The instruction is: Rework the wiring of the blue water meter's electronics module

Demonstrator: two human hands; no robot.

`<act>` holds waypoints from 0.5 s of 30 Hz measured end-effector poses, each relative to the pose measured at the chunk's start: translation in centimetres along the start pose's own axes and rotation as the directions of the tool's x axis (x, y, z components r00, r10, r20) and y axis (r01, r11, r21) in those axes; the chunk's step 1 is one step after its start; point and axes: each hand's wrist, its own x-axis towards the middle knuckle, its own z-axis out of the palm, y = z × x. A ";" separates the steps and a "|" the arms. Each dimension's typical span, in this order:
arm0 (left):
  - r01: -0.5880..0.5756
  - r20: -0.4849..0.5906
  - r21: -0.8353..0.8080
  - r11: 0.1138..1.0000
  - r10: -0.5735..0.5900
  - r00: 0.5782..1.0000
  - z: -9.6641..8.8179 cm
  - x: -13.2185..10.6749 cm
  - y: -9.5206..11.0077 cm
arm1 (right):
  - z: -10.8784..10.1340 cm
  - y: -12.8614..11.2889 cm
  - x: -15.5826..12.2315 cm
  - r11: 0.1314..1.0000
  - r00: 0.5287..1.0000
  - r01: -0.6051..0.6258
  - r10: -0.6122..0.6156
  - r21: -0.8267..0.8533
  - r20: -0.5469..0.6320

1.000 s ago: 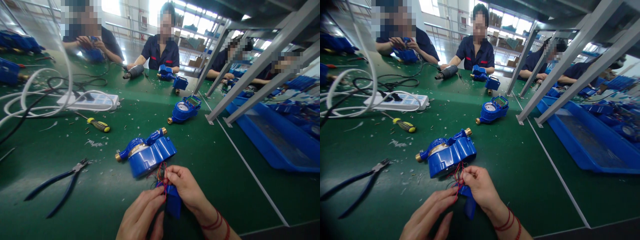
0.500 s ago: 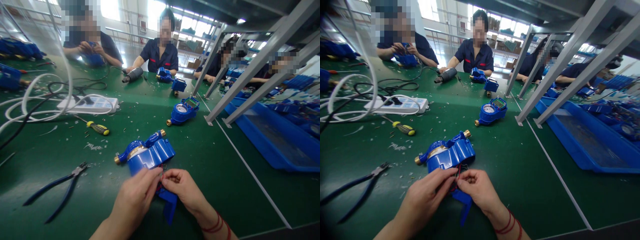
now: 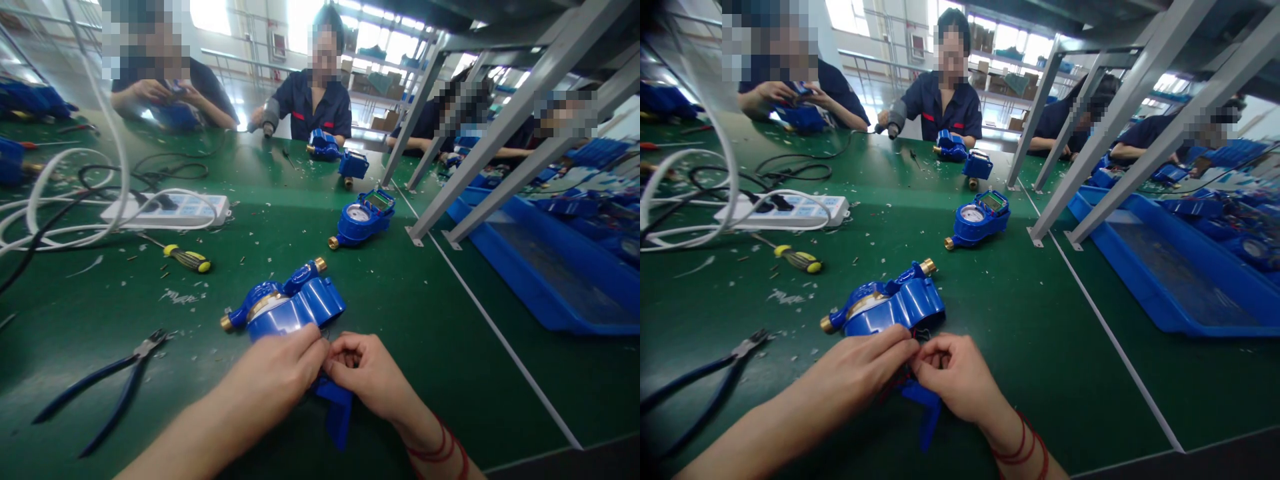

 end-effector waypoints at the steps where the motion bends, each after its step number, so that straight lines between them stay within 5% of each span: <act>1: -0.027 0.010 0.005 1.000 0.027 1.000 -0.2 0.1 -0.1 | -0.1 -0.1 0.0 1.000 1.000 0.003 -0.003 -0.017 0.004; 8: -0.131 -0.048 0.065 0.989 0.134 0.990 -0.7 0.5 -0.6 | -0.6 0.1 0.2 0.998 1.000 0.006 -0.005 -0.058 0.016; 15: -0.160 -0.159 0.093 0.983 0.173 0.972 0.1 0.5 -0.6 | -1.0 0.3 0.2 0.990 0.995 -0.085 0.079 0.111 0.053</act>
